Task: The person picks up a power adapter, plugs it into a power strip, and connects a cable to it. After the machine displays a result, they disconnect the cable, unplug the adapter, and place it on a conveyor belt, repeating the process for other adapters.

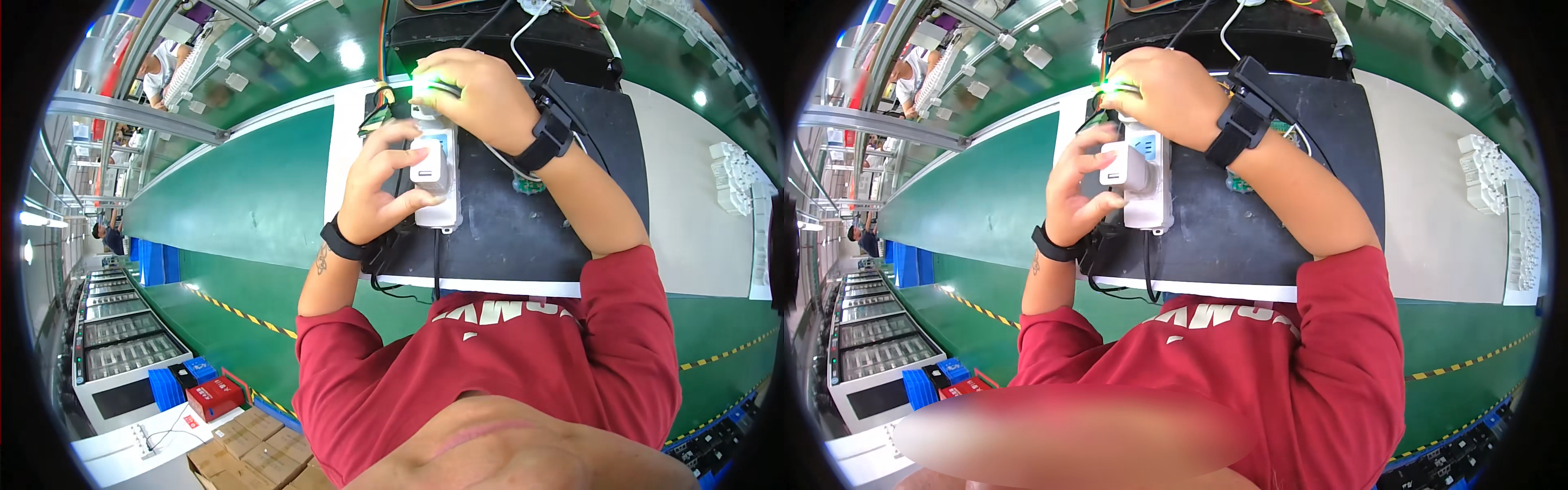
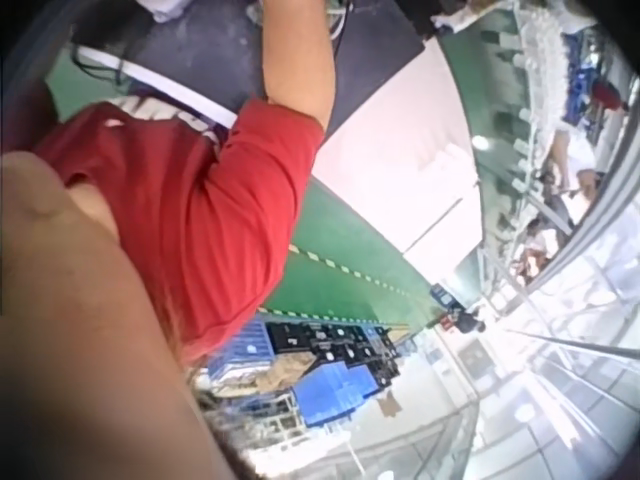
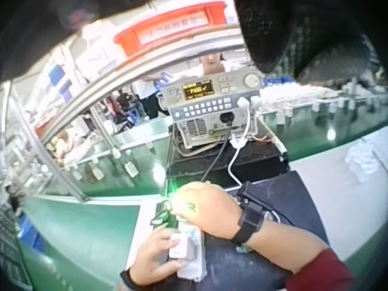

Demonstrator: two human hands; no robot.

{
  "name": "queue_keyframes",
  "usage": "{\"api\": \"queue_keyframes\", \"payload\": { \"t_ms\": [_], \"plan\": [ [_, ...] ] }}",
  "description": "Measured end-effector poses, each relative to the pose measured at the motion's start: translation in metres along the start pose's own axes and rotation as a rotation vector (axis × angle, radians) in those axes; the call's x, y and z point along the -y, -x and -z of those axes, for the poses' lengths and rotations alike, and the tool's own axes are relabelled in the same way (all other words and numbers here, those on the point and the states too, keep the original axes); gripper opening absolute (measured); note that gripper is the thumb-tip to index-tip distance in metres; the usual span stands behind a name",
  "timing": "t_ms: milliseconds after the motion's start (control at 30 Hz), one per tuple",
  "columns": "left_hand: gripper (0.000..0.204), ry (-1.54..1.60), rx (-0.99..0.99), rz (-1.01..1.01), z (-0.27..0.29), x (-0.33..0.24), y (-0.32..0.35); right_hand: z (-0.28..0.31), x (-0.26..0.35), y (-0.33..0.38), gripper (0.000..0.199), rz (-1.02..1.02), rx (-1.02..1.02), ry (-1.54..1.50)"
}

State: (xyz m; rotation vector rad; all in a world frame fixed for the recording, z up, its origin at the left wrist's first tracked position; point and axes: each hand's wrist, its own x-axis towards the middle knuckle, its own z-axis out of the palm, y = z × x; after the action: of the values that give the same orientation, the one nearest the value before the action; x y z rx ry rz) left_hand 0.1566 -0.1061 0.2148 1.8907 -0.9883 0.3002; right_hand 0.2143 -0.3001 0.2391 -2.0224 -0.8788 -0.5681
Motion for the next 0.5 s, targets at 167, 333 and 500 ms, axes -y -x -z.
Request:
{"api": "queue_keyframes", "payload": {
  "t_ms": [167,333,500],
  "plan": [
    [0.048,-0.408,-0.069,-0.248,0.008,0.011,-0.019,-0.01,-0.006,0.005,0.019,0.279,-0.106,0.208],
    [0.044,-0.198,0.038,-0.201,0.004,0.024,-0.025,-0.019,-0.011,0.006,0.021,0.449,-0.274,0.301],
    [0.043,-0.188,0.022,-0.199,-0.001,0.028,-0.014,-0.011,0.006,0.001,0.019,0.06,-0.346,-0.13]
  ]
}}
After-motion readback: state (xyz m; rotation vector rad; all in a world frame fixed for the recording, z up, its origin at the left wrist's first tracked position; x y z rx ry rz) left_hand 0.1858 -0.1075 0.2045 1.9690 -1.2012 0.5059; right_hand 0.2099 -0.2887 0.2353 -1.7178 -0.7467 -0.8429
